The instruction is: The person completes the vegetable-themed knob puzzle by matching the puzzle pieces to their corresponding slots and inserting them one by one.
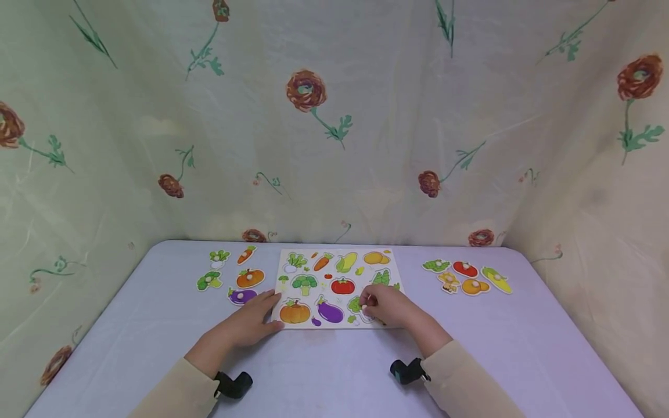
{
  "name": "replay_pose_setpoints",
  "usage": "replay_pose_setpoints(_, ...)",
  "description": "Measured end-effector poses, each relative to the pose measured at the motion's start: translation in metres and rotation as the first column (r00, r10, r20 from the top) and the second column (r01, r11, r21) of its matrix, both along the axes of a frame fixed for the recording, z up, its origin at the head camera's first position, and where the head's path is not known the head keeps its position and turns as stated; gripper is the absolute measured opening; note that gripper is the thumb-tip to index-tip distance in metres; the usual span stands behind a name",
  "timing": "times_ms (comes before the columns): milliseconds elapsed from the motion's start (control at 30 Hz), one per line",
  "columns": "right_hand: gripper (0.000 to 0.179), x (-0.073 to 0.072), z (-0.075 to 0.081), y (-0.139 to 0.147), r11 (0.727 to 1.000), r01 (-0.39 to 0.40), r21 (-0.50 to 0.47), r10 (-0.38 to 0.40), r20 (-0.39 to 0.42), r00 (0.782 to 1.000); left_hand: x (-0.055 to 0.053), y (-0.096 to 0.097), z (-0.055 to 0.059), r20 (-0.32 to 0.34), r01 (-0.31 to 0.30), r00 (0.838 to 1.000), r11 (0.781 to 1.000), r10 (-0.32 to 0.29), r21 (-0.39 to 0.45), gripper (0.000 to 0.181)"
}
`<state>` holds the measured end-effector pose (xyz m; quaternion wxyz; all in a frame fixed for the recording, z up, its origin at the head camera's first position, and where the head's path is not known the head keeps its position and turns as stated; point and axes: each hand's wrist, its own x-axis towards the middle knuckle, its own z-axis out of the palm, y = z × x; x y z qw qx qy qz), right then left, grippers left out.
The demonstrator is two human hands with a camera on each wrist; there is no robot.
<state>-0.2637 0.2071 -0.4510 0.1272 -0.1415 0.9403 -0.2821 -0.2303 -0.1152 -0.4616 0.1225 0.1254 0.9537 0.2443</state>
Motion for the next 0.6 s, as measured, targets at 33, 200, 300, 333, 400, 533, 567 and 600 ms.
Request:
replay_pose_setpoints(33, 0.008, 0.000, 0.000, 0.000, 1.000, -0.002, 0.002, 0.002, -0.002, 1.000, 0.000, 0.000, 0.000, 0.001, 0.000, 1.000, 1.000, 0.000, -0.002, 0.071)
replay_pose_setpoints(200, 0.007, 0.003, 0.004, 0.002, 1.000, -0.013, -0.002, 0.013, -0.020, 1.000, -0.001, -0.001, -0.003, 0.001, -0.001, 1.000, 1.000, 0.001, -0.008, 0.072)
replay_pose_setpoints(300, 0.006, 0.005, 0.009, 0.004, 1.000, -0.016, 0.000, 0.016, -0.029, 0.999, -0.001, -0.001, -0.003, 0.001, -0.002, 1.000, 1.000, 0.002, -0.009, 0.072)
replay_pose_setpoints(333, 0.007, 0.006, 0.011, 0.004, 1.000, -0.019, 0.000, 0.019, -0.034, 0.999, -0.002, -0.001, -0.003, 0.004, -0.003, 1.000, 1.000, 0.003, -0.012, 0.072)
replay_pose_setpoints(400, 0.008, 0.008, 0.015, 0.006, 1.000, -0.020, -0.002, 0.020, -0.045, 0.999, -0.001, -0.001, -0.003, 0.007, -0.002, 1.000, 1.000, 0.002, -0.014, 0.072)
replay_pose_setpoints(533, 0.012, 0.011, 0.024, 0.011, 1.000, -0.021, -0.008, 0.021, -0.075, 0.997, -0.001, 0.000, -0.001, 0.003, 0.004, 1.000, 1.000, -0.003, -0.013, 0.072)
replay_pose_setpoints(567, 0.013, 0.012, 0.026, 0.012, 1.000, -0.018, -0.010, 0.017, -0.080, 0.997, 0.000, 0.000, -0.001, 0.000, 0.005, 1.000, 1.000, -0.005, -0.012, 0.072)
replay_pose_setpoints(600, 0.014, 0.013, 0.028, 0.014, 1.000, -0.016, -0.011, 0.015, -0.085, 0.996, 0.000, 0.000, 0.000, -0.002, 0.005, 1.000, 1.000, -0.005, -0.011, 0.072)
